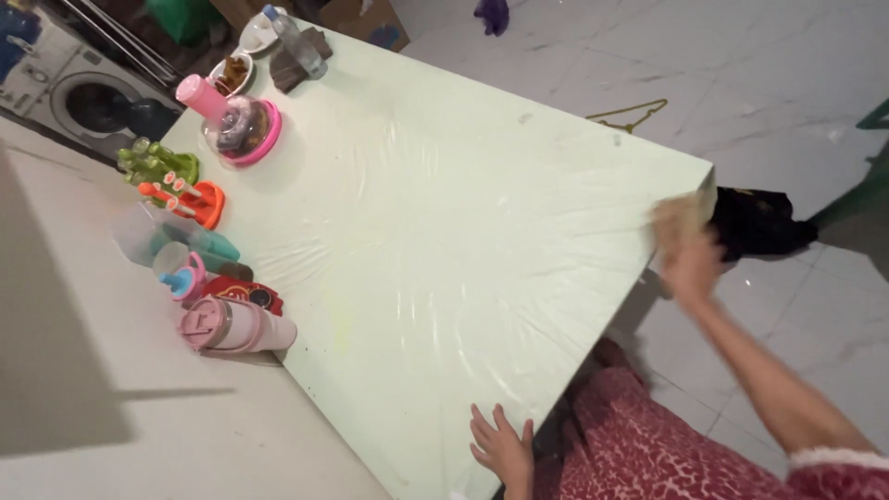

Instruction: Wiping down a large table covered in plastic using a cloth and then folding the cloth.

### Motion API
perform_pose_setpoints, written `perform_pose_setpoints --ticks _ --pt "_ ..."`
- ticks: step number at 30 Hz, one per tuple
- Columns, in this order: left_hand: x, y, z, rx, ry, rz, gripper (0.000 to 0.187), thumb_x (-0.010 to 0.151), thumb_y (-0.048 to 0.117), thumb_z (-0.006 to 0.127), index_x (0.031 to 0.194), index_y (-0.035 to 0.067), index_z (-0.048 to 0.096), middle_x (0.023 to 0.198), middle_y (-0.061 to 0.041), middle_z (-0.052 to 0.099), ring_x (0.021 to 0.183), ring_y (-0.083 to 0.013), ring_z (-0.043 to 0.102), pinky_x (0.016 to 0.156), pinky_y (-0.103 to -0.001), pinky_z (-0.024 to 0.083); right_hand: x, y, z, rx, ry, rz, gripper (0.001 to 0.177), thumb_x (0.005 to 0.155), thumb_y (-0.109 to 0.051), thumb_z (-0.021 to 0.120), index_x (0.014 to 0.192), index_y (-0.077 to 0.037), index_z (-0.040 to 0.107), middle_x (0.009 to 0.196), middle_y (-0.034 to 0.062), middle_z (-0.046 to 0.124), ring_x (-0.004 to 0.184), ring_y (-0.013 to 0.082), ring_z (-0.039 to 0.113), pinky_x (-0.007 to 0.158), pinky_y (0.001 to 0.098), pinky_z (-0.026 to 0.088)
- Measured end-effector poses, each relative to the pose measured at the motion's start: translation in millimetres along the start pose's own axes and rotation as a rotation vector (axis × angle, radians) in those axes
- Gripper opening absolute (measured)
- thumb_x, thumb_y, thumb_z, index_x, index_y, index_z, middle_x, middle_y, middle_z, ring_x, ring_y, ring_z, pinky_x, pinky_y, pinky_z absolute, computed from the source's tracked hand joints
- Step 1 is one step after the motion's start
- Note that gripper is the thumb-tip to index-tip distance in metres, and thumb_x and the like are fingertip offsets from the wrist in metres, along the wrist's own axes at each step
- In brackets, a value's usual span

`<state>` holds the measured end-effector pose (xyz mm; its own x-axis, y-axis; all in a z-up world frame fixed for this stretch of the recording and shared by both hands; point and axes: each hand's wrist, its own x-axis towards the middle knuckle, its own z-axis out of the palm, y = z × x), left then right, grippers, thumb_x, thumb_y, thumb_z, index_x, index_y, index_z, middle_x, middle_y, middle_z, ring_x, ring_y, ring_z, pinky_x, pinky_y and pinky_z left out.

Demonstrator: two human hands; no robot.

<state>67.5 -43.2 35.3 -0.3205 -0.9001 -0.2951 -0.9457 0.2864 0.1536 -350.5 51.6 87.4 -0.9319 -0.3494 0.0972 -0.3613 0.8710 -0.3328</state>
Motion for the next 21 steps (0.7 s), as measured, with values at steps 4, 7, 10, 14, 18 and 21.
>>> perform_pose_setpoints --ticks 4,7,10,14,18,21 --pt "7 -4 -16 -0.048 -0.092 -0.009 0.096 0.082 0.051 0.084 0.155 0.027 0.027 0.167 -0.017 -0.01 0.153 -0.0441 0.004 0.114 -0.073 0.018 -102 -148 -27 0.681 -0.535 -0.186 0.05 0.104 -0.027 0.024 0.152 -0.016 0.031 0.167 0.0006 0.026 0.121 0.0193 0.052 0.093 0.0398 0.036" --pt "26 -7 -18 -0.1 -0.245 -0.183 0.135 0.069 0.049 0.094 0.163 0.03 -0.001 0.168 -0.016 -0.023 0.156 -0.0445 -0.009 0.116 -0.074 0.015 -166 -197 46 0.363 -0.359 -1.138 0.051 0.107 -0.031 0.046 0.158 -0.031 0.045 0.166 0.0046 0.036 0.146 0.0342 0.042 0.112 0.0599 0.035" --pt "35 -15 -7 -0.137 -0.378 -0.302 0.144 0.066 0.055 0.1 0.159 0.026 -0.006 0.169 -0.016 -0.029 0.157 -0.0467 -0.016 0.109 -0.08 0.021 -177 -220 101 0.32 -0.486 -1.335 0.045 0.096 -0.033 0.059 0.138 -0.049 0.059 0.148 0.0135 0.058 0.1 0.0263 0.069 0.066 0.0385 0.058" --pt "20 -12 -31 -0.162 -0.365 -0.341 0.145 0.064 0.049 0.098 0.161 0.033 -0.008 0.169 -0.012 -0.025 0.157 -0.045 -0.012 0.109 -0.081 0.022 -74 -229 18 0.51 -0.69 -0.798 0.059 0.087 -0.057 0.047 0.137 -0.03 0.063 0.133 0.0015 0.07 0.086 0.0241 0.074 0.068 0.0373 0.06" --pt "38 16 -48 -0.046 -0.485 -0.462 0.15 0.062 0.047 0.1 0.164 0.028 -0.008 0.171 -0.017 -0.023 0.158 -0.0449 -0.008 0.116 -0.075 0.021 83 -139 24 0.476 -0.567 -0.385 0.05 0.1 -0.034 0.043 0.148 -0.024 0.055 0.128 0.0035 0.071 0.079 0.028 0.069 0.085 0.0364 0.052" --pt "56 -3 -3 -0.042 -0.354 -0.402 0.142 0.066 0.05 0.099 0.16 0.016 -0.001 0.168 -0.027 -0.022 0.155 -0.0515 -0.01 0.112 -0.077 0.019 174 -13 56 0.079 -0.254 -0.25 0.07 0.084 -0.014 0.064 0.153 -0.013 0.054 0.114 0.0174 0.063 0.093 0.0342 0.064 0.077 0.0541 0.054"
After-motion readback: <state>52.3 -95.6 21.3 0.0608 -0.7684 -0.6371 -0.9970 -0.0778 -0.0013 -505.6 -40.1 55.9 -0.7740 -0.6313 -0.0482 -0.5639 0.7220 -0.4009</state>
